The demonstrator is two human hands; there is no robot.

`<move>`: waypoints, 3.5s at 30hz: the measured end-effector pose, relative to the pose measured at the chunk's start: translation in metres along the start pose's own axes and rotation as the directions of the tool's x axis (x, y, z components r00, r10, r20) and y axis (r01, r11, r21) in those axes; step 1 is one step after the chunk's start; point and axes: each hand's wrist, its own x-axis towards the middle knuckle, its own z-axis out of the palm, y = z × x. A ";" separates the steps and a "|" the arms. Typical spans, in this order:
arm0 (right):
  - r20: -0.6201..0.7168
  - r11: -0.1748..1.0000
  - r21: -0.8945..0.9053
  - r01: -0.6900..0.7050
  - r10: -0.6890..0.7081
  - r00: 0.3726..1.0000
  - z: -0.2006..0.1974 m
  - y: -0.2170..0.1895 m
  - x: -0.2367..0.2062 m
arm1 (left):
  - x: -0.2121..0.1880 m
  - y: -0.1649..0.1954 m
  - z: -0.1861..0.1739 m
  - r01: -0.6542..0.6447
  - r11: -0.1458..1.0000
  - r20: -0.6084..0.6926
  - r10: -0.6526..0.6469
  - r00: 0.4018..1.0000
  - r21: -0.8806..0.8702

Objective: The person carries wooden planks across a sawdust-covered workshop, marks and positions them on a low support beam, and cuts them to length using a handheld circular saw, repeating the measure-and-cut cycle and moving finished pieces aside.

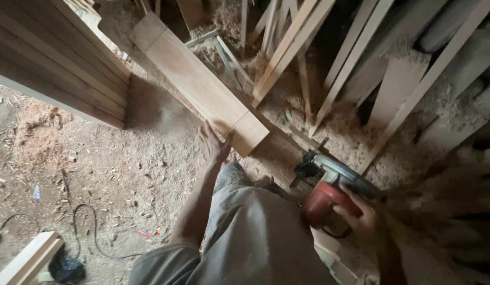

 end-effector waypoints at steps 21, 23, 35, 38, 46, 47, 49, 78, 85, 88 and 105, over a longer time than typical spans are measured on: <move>0.043 0.780 -0.428 -0.456 0.521 0.852 0.091 -0.208 0.061 | 0.406 -0.066 -0.041 -0.252 0.967 -0.056 0.249 0.967 -0.036; -0.036 0.780 -0.399 -0.482 0.511 0.859 0.108 -0.228 0.064 | 0.444 -0.075 -0.051 -0.266 0.964 0.001 0.266 0.964 0.017; -0.298 0.700 -0.299 -0.649 0.577 0.760 0.171 -0.295 0.044 | 0.540 -0.115 -0.058 -0.459 0.855 0.481 0.517 0.708 -0.244; -0.311 0.658 -0.299 -0.691 0.617 0.723 0.178 -0.304 0.033 | 0.521 -0.116 -0.056 -0.367 0.905 0.428 0.425 0.798 -0.214; -0.485 0.848 -0.330 -0.416 0.225 0.845 0.152 -0.289 0.042 | 0.368 -0.092 -0.073 0.289 0.510 0.255 -0.137 0.957 -0.810; -0.457 0.861 -0.296 -0.413 0.252 0.853 0.145 -0.287 0.045 | 0.334 -0.091 -0.072 0.326 0.486 0.265 -0.191 0.945 -0.811; -0.420 0.907 -0.203 -0.369 0.260 0.870 0.130 -0.282 0.053 | 0.267 -0.088 -0.060 0.235 0.577 0.182 -0.149 0.972 -0.782; -0.029 0.983 0.177 -0.036 0.042 0.999 0.125 -0.250 0.095 | 0.009 -0.046 0.046 0.782 0.528 0.793 -0.294 0.534 -0.331; -0.009 0.990 0.116 -0.078 0.080 0.997 0.129 -0.246 0.096 | 0.012 -0.041 0.040 0.855 0.445 0.866 -0.278 0.416 -0.267; -0.158 0.992 0.118 0.051 -0.032 0.987 0.133 -0.247 0.098 | 0.017 -0.039 0.032 0.803 0.529 0.880 -0.199 0.431 -0.274; 0.104 0.987 0.155 -0.036 0.020 0.994 0.173 -0.295 0.155 | 0.115 -0.103 0.029 0.656 0.721 0.859 -0.173 0.482 -0.223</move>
